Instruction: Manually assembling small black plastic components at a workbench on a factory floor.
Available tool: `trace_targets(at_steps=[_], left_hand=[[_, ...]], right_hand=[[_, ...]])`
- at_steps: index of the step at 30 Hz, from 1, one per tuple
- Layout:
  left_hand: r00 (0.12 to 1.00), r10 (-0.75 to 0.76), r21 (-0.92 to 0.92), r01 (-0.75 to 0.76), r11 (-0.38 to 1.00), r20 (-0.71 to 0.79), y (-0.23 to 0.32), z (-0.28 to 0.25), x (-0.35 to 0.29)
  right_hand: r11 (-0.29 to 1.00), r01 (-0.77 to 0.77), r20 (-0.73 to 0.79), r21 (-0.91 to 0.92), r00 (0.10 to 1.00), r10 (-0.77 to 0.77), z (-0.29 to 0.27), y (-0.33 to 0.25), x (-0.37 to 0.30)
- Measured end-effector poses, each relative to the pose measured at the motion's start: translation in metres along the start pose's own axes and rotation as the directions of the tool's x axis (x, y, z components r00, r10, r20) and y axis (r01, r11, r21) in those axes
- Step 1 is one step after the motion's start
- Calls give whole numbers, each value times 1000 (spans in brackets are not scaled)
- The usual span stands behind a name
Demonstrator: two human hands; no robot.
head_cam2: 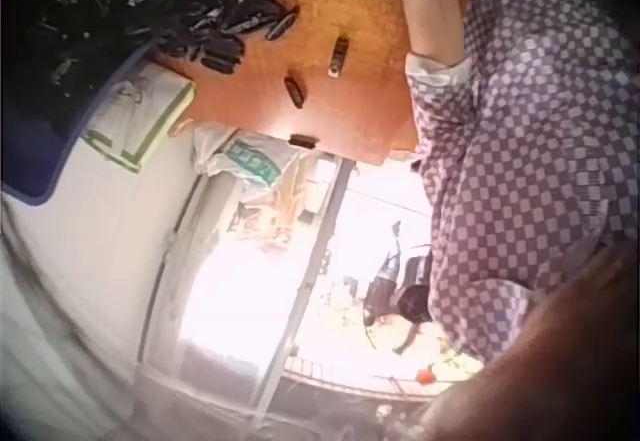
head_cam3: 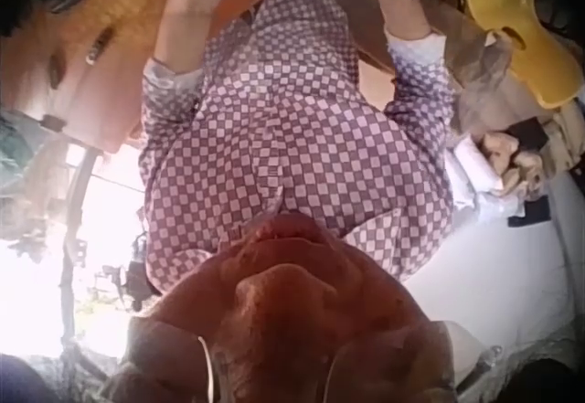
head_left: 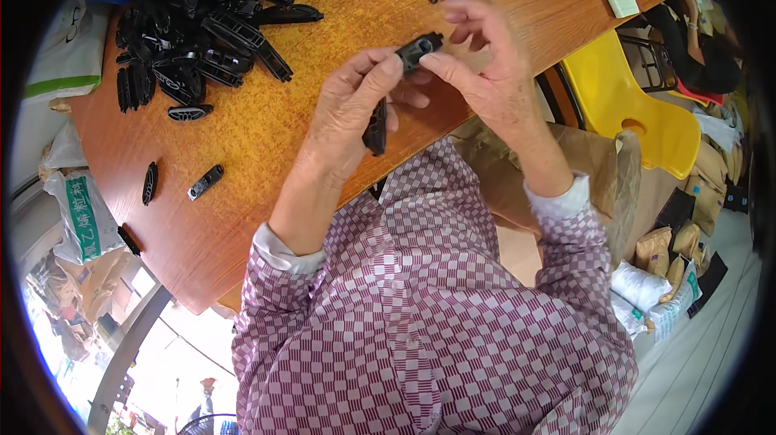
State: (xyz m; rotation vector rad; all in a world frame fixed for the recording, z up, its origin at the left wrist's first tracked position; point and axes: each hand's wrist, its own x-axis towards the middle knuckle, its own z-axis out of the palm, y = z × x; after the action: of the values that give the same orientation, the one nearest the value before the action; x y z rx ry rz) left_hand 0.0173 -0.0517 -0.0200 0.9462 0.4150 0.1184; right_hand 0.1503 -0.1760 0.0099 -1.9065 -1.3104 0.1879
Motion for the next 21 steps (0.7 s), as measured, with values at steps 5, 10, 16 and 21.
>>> trace_targets(at_steps=[5, 10, 16, 21], left_hand=[[997, 23, -250, -42, 967, -79, -11, 16, 9], [993, 50, 281, -17, 960, -110, -2, 17, 11], [995, 96, 517, -74, 853, -16, 7, 14, 11], [992, 128, 479, -113, 870, 0, 5, 23, 14]], right_hand=[[408, -303, 79, 861, 873, 481, 29, 2, -9], [300, -292, 129, 908, 877, 462, 28, 6, -7], [430, -228, 129, 874, 960, 248, 14, 11, -6], [454, -220, 117, 863, 963, 243, 9, 10, -8]])
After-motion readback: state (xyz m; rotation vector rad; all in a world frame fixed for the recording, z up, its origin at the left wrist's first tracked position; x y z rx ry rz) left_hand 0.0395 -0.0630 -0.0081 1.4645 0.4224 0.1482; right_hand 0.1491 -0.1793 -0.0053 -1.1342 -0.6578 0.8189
